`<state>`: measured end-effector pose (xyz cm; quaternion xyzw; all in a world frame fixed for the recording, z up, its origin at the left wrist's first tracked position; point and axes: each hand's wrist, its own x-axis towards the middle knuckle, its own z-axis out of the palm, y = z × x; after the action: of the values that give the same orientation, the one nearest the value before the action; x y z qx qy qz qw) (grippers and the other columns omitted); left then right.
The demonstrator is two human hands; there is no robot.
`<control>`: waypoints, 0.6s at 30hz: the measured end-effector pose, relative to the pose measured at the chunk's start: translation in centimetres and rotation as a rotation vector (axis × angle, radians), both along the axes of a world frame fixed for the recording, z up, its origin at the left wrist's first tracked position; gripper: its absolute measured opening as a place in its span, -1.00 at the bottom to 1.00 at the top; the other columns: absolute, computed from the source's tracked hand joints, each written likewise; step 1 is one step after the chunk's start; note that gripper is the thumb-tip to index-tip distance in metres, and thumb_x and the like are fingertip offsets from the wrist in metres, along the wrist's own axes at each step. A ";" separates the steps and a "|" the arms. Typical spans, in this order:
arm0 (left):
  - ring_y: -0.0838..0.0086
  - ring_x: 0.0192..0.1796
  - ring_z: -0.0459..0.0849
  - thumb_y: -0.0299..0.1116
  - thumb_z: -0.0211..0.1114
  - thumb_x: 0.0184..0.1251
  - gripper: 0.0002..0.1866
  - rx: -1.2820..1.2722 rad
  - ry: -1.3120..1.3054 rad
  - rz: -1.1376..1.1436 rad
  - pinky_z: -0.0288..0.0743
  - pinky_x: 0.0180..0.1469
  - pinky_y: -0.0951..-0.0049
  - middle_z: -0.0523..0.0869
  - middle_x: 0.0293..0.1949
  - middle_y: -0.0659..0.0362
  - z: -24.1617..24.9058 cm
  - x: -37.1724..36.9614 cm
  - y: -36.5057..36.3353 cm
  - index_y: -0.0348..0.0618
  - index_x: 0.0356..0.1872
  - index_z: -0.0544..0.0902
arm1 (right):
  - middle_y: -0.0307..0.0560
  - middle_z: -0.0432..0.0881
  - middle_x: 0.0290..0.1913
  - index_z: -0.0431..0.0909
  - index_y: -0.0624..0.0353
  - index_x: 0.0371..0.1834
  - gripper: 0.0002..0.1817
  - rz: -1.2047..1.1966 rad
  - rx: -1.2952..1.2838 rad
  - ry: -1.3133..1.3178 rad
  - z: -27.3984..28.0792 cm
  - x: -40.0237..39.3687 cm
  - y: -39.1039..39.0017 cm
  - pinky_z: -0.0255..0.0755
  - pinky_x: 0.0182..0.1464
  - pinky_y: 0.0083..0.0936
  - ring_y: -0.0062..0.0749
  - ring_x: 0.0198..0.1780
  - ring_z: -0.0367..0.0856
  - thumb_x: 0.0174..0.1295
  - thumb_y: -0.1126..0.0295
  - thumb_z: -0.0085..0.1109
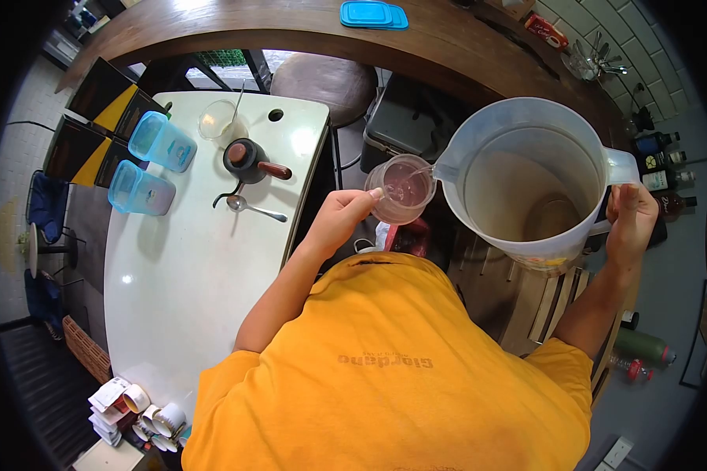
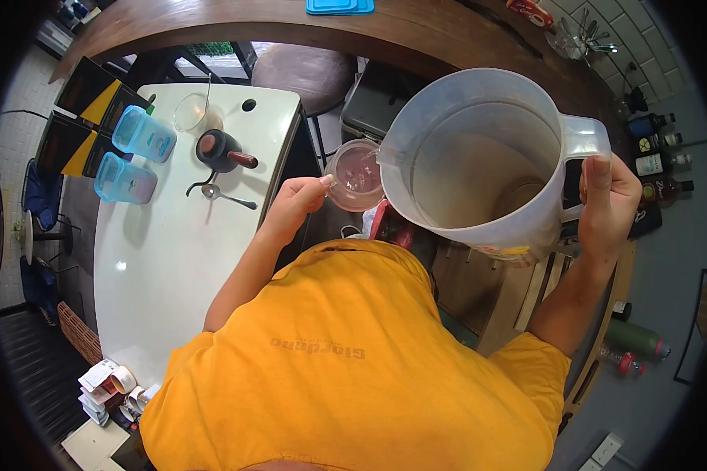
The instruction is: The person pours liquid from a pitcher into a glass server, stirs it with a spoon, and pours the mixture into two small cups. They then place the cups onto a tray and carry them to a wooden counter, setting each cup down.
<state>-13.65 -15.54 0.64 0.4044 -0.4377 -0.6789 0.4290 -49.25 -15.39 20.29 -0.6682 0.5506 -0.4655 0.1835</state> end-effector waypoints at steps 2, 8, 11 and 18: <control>0.72 -0.55 0.05 -0.20 0.14 0.44 -0.54 0.004 0.000 -0.001 -0.09 -0.49 0.55 0.15 -0.63 0.45 0.1 0.0 -0.1 -0.04 -0.71 0.31 | -0.47 0.21 -0.64 0.35 0.12 -0.64 -0.48 0.009 0.004 -0.006 0.0 0.0 -0.1 -0.11 -0.52 -0.70 -0.79 -0.58 0.06 0.36 -0.02 0.11; 0.72 -0.55 0.05 -0.20 0.14 0.44 -0.55 -0.007 0.003 0.001 -0.09 -0.49 0.55 0.16 -0.63 0.45 0.0 0.0 -0.3 -0.03 -0.71 0.31 | -0.47 0.21 -0.64 0.37 0.12 -0.62 -0.49 -0.007 0.014 -0.011 0.1 0.0 -0.3 -0.10 -0.52 -0.70 -0.79 -0.58 0.07 0.36 -0.02 0.10; 0.72 -0.55 0.05 -0.21 0.14 0.44 -0.55 -0.006 0.017 0.004 -0.09 -0.49 0.56 0.16 -0.63 0.45 0.1 0.0 -0.4 -0.03 -0.71 0.32 | -0.47 0.22 -0.64 0.37 0.12 -0.62 -0.49 -0.005 0.018 -0.009 0.1 0.2 -0.3 -0.10 -0.52 -0.70 -0.79 -0.58 0.07 0.37 -0.02 0.10; 0.73 -0.54 0.06 -0.21 0.15 0.44 -0.55 -0.003 0.003 -0.006 -0.07 -0.49 0.56 0.17 -0.63 0.46 0.2 0.3 -0.7 -0.03 -0.71 0.32 | -0.47 0.21 -0.64 0.37 0.12 -0.62 -0.50 0.009 0.007 0.001 -0.1 0.1 -0.6 -0.11 -0.53 -0.69 -0.80 -0.58 0.06 0.39 0.01 0.08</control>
<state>-13.37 -16.24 0.82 0.4014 -0.4393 -0.6799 0.4284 -49.11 -15.94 20.16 -0.6703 0.5491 -0.4626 0.1877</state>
